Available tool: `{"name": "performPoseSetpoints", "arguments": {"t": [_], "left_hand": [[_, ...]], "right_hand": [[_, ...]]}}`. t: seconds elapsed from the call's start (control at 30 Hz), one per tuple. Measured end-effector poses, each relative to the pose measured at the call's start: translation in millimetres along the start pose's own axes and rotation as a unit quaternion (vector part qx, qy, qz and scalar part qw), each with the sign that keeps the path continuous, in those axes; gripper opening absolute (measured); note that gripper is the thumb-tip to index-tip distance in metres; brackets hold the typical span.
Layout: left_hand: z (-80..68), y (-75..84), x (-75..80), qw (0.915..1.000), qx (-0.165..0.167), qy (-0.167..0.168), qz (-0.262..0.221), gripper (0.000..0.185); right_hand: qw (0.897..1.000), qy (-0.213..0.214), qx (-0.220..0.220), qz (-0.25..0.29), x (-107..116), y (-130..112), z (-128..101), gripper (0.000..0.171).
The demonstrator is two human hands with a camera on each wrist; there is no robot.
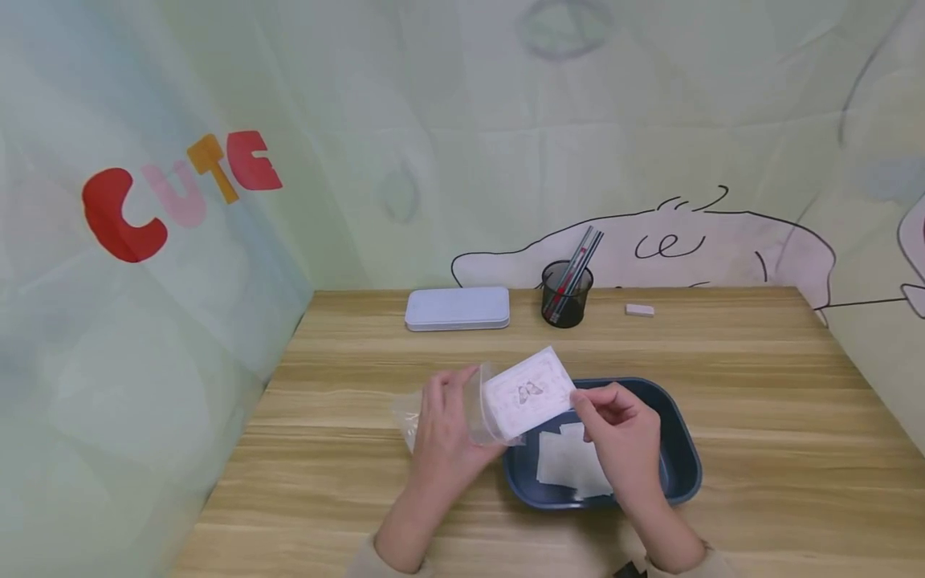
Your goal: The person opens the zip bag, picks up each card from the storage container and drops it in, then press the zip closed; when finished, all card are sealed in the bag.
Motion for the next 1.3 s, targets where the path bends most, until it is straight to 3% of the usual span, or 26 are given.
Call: {"name": "performPoseSetpoints", "arguments": {"t": [0.27, 0.57, 0.77, 1.0, 1.3], "left_hand": [[-1.1, 2.7, -0.9, 1.0, -0.008, 0.002, 0.005, 0.105], [-1.2, 4.0, -1.4, 0.9998, -0.015, 0.008, 0.007, 0.104], [-0.9, 6.2, -2.6, 0.9997, -0.022, 0.008, -0.001, 0.102], [-0.7, 8.4, -2.9, 0.9997, -0.023, 0.005, -0.001, 0.098], [0.0, 6.7, -2.4, 0.9999, -0.014, -0.003, -0.001, 0.1]], "right_hand": [[0.999, -0.024, -0.034, 0.005, -12.9, -5.0, -9.0, 0.006], [0.998, -0.054, -0.019, 0.014, -22.8, -26.9, -18.3, 0.005], [0.996, -0.083, -0.021, 0.019, -29.7, -23.0, -23.4, 0.004], [0.993, -0.117, 0.006, 0.022, -37.5, -23.9, -28.0, 0.006], [0.991, -0.127, -0.027, 0.013, -37.8, -23.4, -25.7, 0.005]]}}
Point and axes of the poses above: each hand's wrist, its own z-axis towards the middle knuckle, its own x-axis out of the back of the hand, y = z × x, the point moved 6 cm from there along z, towards the middle knuckle, and after that the axes turned 1 degree about -x, right-handed, at the moved point
